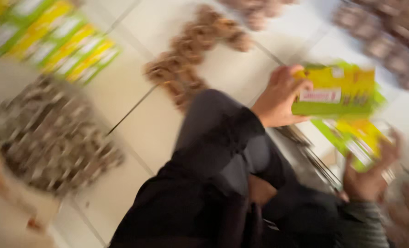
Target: The person sits on the floor and uses scissors to trim small threads or excess material from the decorative flower on a child's sandal. They handle several sandals one at a time, picking them up, trimming the details, and placing them back into boxes or on the floor.
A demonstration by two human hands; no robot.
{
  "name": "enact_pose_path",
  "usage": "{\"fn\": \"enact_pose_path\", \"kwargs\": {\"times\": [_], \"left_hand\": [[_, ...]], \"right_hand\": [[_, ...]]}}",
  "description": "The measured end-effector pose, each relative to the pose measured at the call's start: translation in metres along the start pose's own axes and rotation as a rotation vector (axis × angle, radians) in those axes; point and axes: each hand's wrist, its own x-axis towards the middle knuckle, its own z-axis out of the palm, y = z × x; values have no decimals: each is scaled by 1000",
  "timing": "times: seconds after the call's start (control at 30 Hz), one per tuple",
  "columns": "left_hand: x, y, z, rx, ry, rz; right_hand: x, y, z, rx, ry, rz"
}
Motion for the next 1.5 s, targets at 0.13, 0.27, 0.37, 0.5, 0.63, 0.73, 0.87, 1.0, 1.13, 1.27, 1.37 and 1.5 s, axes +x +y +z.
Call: {"fn": "enact_pose_path", "kwargs": {"times": [0.13, 0.27, 0.37, 0.5, 0.63, 0.73, 0.87, 1.0, 1.13, 1.27, 1.37, 1.5], "left_hand": [[-57, -41, -121, -268, 445, -562], [-152, -96, -235, 95, 768, -637], [-223, -131, -284, 577, 852, -951], [-278, -165, -299, 752, 964, -1185], [-281, -177, -289, 890, 954, -1156], [-262, -178, -278, 884, 870, -981], [-198, -203, -269, 764, 729, -702], [-113, -257, -269, 732, 689, -779], [-61, -299, -283, 830, 613, -1045], [-58, -317, -285, 905, 233, -1139], [-64, -327, -292, 1075, -223, -1150], [-67, -351, -318, 1434, -92, -801]], "right_hand": [[-12, 8, 11, 129, 42, 22], [-14, 25, 40, 222, 5, 49], [-13, 29, 60, -5, -33, -123], [-20, 26, 80, -184, -54, -236], [-30, 26, 87, -119, -62, -178], [-35, 23, 88, -79, -58, -107], [-34, 17, 87, -68, -39, -58], [-23, 11, 92, -89, -23, -38], [-14, 14, 100, -66, -18, 10], [-14, 23, 101, 19, 85, 20], [-17, 31, 101, 48, 136, -57], [-19, 40, 111, 3, 97, -39]]}}
